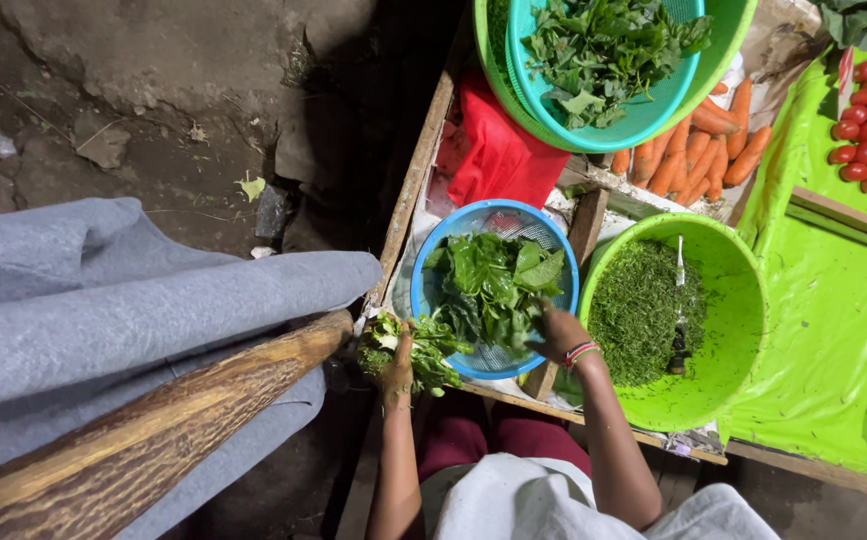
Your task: The person sorts leafy green vegetables by hand from a blue bowl into a larger green bowl, handling bunches of leaves while working at a stall containing carrots and tomatoes.
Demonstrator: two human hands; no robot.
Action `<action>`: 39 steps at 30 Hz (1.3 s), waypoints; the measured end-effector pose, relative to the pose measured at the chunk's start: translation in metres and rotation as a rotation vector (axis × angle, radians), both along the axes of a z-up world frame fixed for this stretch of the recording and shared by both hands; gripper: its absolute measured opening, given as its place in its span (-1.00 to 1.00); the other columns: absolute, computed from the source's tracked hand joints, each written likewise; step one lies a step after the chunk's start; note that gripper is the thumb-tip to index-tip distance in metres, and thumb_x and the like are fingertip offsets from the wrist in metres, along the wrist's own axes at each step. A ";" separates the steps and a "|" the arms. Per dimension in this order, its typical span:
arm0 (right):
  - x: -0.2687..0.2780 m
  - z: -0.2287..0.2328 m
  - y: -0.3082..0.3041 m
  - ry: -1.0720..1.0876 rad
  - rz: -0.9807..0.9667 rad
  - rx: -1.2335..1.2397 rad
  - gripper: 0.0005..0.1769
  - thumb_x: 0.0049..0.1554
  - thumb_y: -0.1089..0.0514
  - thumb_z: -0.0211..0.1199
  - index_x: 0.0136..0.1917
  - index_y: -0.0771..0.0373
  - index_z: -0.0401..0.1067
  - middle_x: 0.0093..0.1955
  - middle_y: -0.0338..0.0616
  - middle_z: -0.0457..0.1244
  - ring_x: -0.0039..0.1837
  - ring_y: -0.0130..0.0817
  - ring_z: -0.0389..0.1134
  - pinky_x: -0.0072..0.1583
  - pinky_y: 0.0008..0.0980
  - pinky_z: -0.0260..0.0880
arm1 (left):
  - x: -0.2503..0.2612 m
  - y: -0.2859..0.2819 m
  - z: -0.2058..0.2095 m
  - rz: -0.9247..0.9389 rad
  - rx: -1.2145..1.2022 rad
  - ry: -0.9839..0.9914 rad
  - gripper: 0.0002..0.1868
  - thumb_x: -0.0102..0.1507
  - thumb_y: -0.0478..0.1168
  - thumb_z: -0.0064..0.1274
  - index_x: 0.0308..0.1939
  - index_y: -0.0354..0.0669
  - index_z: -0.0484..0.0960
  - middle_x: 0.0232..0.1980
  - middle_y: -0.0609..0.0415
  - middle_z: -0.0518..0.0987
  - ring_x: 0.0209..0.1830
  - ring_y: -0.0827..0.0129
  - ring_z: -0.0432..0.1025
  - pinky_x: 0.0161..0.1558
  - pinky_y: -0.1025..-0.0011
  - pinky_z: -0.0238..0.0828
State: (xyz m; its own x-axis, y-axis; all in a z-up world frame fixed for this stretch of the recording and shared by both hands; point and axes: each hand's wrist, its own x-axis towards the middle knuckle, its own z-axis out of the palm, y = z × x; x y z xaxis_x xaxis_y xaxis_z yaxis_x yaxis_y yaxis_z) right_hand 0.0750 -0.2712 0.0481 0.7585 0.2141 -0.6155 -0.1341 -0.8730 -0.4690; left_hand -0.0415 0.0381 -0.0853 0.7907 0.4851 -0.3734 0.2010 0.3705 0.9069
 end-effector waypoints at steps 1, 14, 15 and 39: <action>0.007 0.002 0.007 -0.147 -0.032 0.029 -0.16 -0.08 0.11 0.54 0.40 0.17 0.25 0.03 0.06 0.42 0.05 -0.04 0.46 0.14 -0.16 0.48 | -0.002 0.001 0.001 -0.060 0.005 0.149 -0.53 0.33 -0.18 0.14 0.29 -0.28 0.55 0.25 0.02 0.59 0.19 0.41 0.48 0.22 0.42 0.40; 0.056 -0.098 0.077 -0.432 -0.167 0.071 -0.51 0.06 -0.04 0.39 0.21 0.16 0.42 0.12 0.21 0.33 -0.04 0.23 0.40 -0.02 0.07 0.41 | 0.049 -0.037 0.146 -0.211 0.487 -0.033 -0.69 0.13 -0.28 0.35 -0.09 -0.22 0.63 -0.23 0.07 0.68 -0.28 0.43 0.59 -0.17 0.41 0.57; 0.057 -0.098 0.071 -0.354 -0.215 0.122 -0.50 0.10 -0.06 0.38 0.25 0.13 0.41 0.05 0.18 0.36 -0.03 0.20 0.42 0.02 0.04 0.41 | 0.055 -0.033 0.152 -0.253 0.506 -0.058 -0.69 0.13 -0.27 0.36 -0.10 -0.22 0.64 -0.23 0.07 0.70 -0.29 0.42 0.61 -0.17 0.40 0.58; 0.034 0.070 0.024 -0.654 0.339 0.263 -0.57 -0.11 0.32 0.36 0.06 0.08 0.62 0.00 -0.13 0.35 0.03 -0.05 0.24 0.07 -0.18 0.37 | 0.148 -0.024 0.208 -1.172 1.839 -0.452 -0.59 0.05 -0.20 0.30 -0.02 0.02 0.65 -0.28 -0.03 0.63 -0.19 0.23 0.53 -0.16 0.24 0.42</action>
